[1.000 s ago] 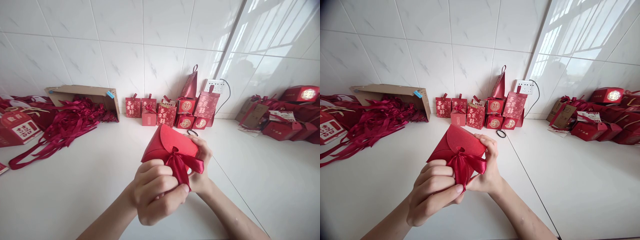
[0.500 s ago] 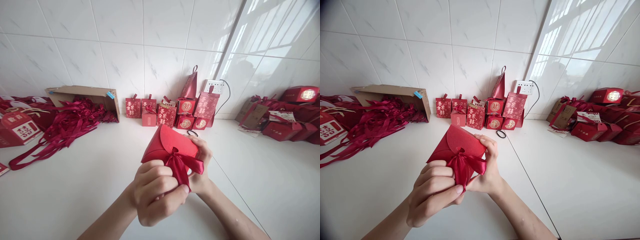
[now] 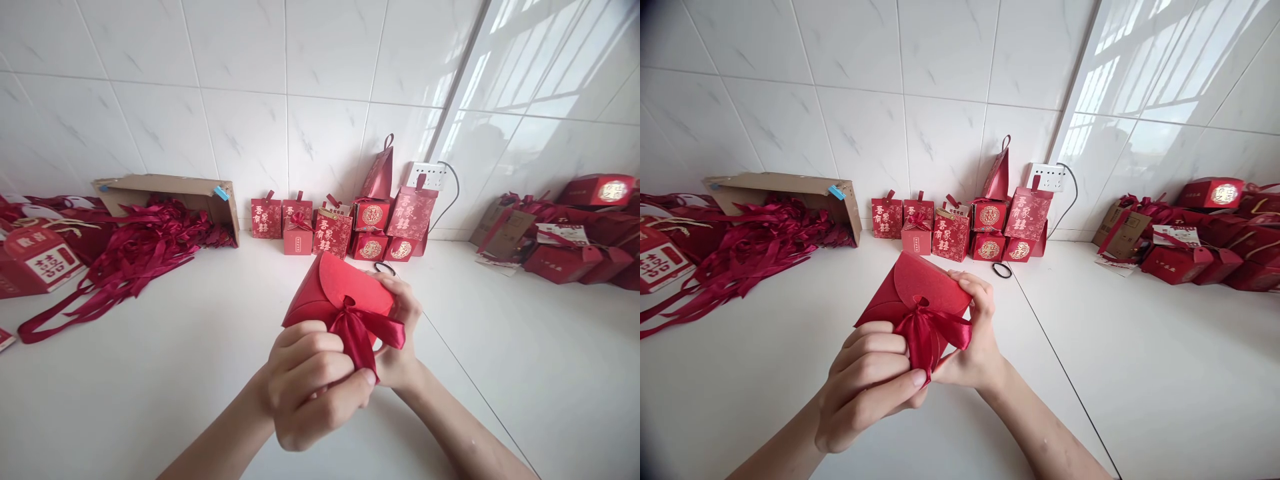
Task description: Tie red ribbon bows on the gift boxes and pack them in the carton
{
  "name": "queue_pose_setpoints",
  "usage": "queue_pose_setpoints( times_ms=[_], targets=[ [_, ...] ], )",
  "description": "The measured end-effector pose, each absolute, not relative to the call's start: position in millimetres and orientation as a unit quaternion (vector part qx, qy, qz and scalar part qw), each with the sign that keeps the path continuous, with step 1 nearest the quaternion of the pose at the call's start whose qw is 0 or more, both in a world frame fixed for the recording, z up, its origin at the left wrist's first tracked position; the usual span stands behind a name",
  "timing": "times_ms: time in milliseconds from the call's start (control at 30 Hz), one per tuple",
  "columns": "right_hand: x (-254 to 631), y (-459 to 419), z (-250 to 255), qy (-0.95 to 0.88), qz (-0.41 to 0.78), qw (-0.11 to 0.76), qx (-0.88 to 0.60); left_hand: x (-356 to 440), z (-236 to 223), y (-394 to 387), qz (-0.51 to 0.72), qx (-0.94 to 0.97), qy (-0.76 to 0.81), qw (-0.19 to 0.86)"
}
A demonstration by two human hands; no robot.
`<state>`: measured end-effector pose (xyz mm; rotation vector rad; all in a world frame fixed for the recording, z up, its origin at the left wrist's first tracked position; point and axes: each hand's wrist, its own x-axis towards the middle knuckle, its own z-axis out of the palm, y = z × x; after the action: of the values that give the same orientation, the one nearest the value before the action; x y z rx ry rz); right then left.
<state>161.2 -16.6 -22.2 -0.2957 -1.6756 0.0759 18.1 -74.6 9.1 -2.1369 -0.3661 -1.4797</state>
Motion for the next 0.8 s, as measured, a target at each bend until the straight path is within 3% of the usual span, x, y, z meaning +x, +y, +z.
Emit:
queue_pose_setpoints(
  times_ms=[567, 633, 700, 800],
  targets=[
    [159, -11, -30, -0.735, 0.062, 0.657, -0.155, 18, 5, -66, -0.565, -0.776, -0.151, 0.236],
    [160, -5, -29, -0.691, 0.185, 0.659, -0.233, 13, 4, -56, -0.625, -0.721, -0.231, 0.19],
    [162, 2, -23, -0.572, 0.408, 0.638, -0.315, 4, 1, -41, -0.722, -0.584, -0.351, 0.122],
    [170, 12, -13, -0.346, 0.722, 0.523, -0.29, -9, -7, -17, -0.793, -0.41, -0.451, -0.016]
  ],
)
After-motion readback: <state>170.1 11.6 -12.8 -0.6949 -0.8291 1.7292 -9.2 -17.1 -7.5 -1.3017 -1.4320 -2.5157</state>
